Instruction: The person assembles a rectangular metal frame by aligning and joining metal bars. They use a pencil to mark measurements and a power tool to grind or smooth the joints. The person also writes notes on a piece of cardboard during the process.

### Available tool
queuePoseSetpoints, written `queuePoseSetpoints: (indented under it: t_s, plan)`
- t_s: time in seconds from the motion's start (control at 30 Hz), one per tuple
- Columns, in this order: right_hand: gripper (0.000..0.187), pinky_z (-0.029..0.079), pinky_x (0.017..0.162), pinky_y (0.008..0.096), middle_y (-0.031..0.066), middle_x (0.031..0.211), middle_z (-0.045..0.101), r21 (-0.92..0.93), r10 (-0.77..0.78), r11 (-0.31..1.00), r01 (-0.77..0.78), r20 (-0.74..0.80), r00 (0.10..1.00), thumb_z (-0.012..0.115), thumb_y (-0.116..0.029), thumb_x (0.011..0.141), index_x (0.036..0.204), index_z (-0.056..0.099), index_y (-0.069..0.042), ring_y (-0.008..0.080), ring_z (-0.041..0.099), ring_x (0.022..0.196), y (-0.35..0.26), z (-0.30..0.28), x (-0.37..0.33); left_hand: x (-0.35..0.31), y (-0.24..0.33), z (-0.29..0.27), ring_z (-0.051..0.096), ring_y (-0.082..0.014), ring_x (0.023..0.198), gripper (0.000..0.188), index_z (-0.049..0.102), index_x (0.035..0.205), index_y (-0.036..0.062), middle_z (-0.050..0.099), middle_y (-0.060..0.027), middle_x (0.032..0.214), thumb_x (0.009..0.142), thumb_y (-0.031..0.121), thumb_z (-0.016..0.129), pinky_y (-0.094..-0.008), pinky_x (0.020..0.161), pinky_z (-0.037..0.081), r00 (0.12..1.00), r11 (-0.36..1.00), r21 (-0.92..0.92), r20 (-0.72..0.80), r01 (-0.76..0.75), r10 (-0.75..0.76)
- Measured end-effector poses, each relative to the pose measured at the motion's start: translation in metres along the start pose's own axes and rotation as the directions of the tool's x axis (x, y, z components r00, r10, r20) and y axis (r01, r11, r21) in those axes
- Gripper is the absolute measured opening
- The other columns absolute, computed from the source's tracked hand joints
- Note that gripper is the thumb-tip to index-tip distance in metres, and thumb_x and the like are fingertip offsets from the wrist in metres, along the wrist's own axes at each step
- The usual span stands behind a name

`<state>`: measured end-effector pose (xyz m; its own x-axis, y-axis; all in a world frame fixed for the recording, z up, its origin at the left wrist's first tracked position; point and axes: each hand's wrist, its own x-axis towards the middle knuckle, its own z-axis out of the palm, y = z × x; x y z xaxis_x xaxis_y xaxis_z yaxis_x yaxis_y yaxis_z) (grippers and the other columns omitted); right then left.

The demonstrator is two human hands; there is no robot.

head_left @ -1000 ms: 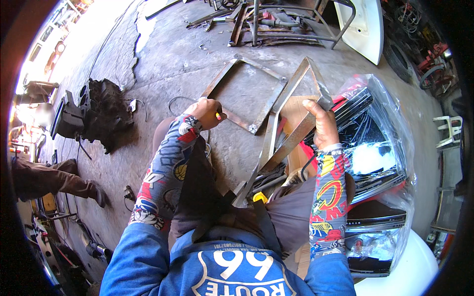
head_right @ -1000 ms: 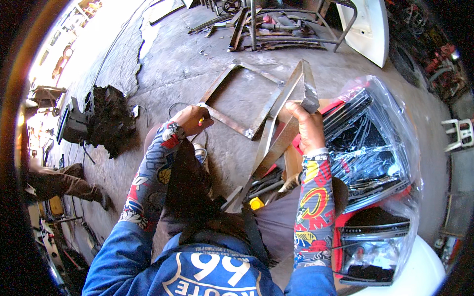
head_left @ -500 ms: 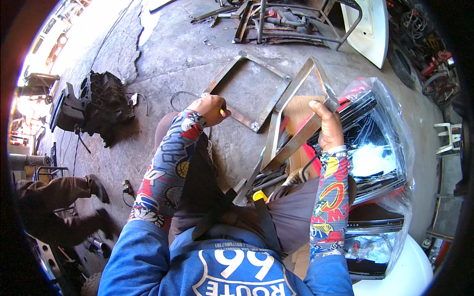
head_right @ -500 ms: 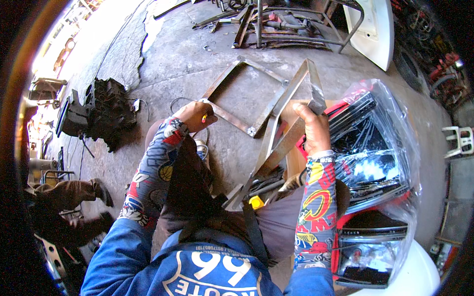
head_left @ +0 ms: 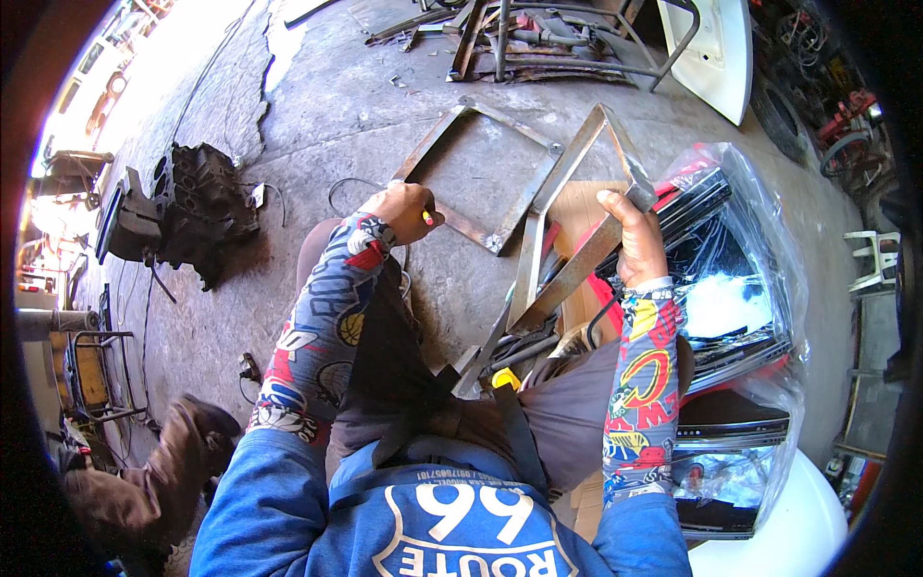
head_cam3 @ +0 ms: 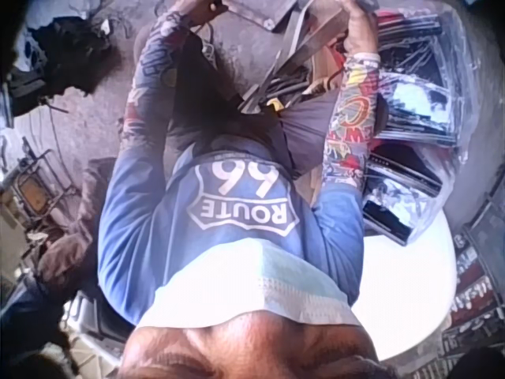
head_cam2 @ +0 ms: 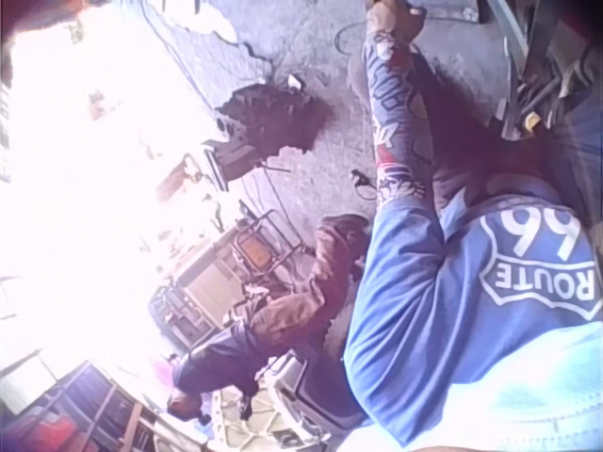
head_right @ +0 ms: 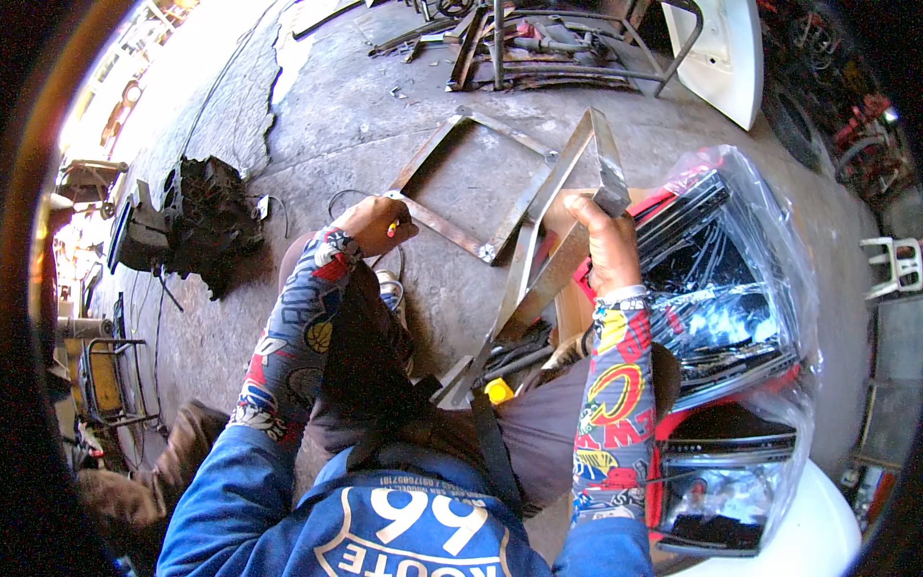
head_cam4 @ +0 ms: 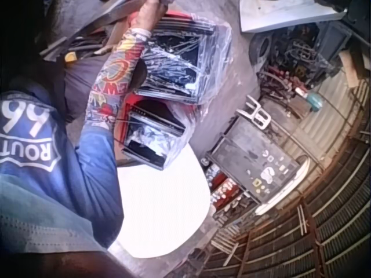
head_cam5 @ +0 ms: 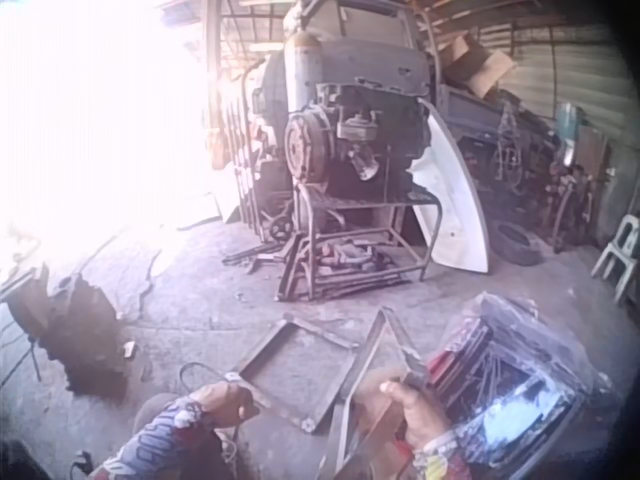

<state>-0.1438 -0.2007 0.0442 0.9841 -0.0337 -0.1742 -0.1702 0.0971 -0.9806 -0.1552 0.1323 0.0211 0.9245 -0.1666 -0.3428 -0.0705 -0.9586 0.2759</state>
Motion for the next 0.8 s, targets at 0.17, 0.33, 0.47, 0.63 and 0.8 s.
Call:
queuePoseSetpoints:
  t_s: [0.17,0.33,0.47,0.63,0.8]
  plan:
    - [0.026,0.041,0.081,0.0298,-0.0036,0.088,0.06,0.031,0.008,0.999,-0.007,-0.016,1.0,0.079,-0.028,0.078,0.093,0.069,-0.009,0.0102,0.054,0.085,-0.0007,0.0007,-0.0014,0.0021,-0.0033,0.0035,0.069,-0.0391,0.086,0.034,0.072,0.093,0.0043,0.07,-0.0209,0.088,0.087,0.037,0.064,-0.0463,0.076,0.055,0.996,0.997,-0.02,-0.048,-0.074,0.073]
    - [0.03,0.045,0.085,0.0298,0.0002,0.1,0.069,-0.004,-0.004,1.0,0.004,-0.022,1.0,0.075,-0.022,0.081,0.105,0.073,-0.004,0.0132,0.061,0.092,0.0022,-0.0021,0.0009,0.0027,-0.0023,0.0034,0.07,-0.037,0.093,0.038,0.075,0.096,0.0062,0.072,-0.0193,0.094,0.088,0.042,0.066,-0.0449,0.082,0.056,0.999,0.999,-0.023,-0.018,-0.031,0.031]
    - [0.029,0.046,0.085,0.0299,0.0001,0.1,0.069,-0.007,-0.008,1.0,0.007,-0.024,1.0,0.075,-0.022,0.082,0.104,0.073,-0.004,0.0129,0.061,0.092,0.0038,-0.0032,0.0023,0.0016,0.0001,0.0018,0.07,-0.0367,0.094,0.039,0.075,0.098,0.0065,0.073,-0.0189,0.095,0.088,0.043,0.066,-0.0445,0.083,0.056,1.0,1.0,-0.007,-0.011,-0.016,0.016]
    - [0.028,0.046,0.085,0.0301,0.0,0.099,0.069,0.012,-0.01,1.0,0.01,-0.02,1.0,0.075,-0.021,0.082,0.104,0.073,-0.004,0.0128,0.061,0.091,0.0032,-0.0034,0.0022,0.0027,0.0009,0.0009,0.07,-0.0368,0.094,0.04,0.075,0.1,0.0058,0.073,-0.019,0.096,0.089,0.043,0.065,-0.0447,0.083,0.056,1.0,1.0,0.004,0.019,-0.006,0.006]
    - [0.026,0.046,0.084,0.0302,-0.0001,0.098,0.069,0.025,-0.031,0.999,0.031,-0.021,0.999,0.074,-0.019,0.082,0.103,0.073,-0.004,0.0126,0.061,0.09,0.004,-0.0036,0.0029,0.0043,-0.0019,0.0033,0.07,-0.0373,0.093,0.04,0.075,0.099,0.0047,0.073,-0.0193,0.095,0.09,0.043,0.064,-0.0454,0.083,0.056,1.0,1.0,0.005,0.005,-0.022,0.022]
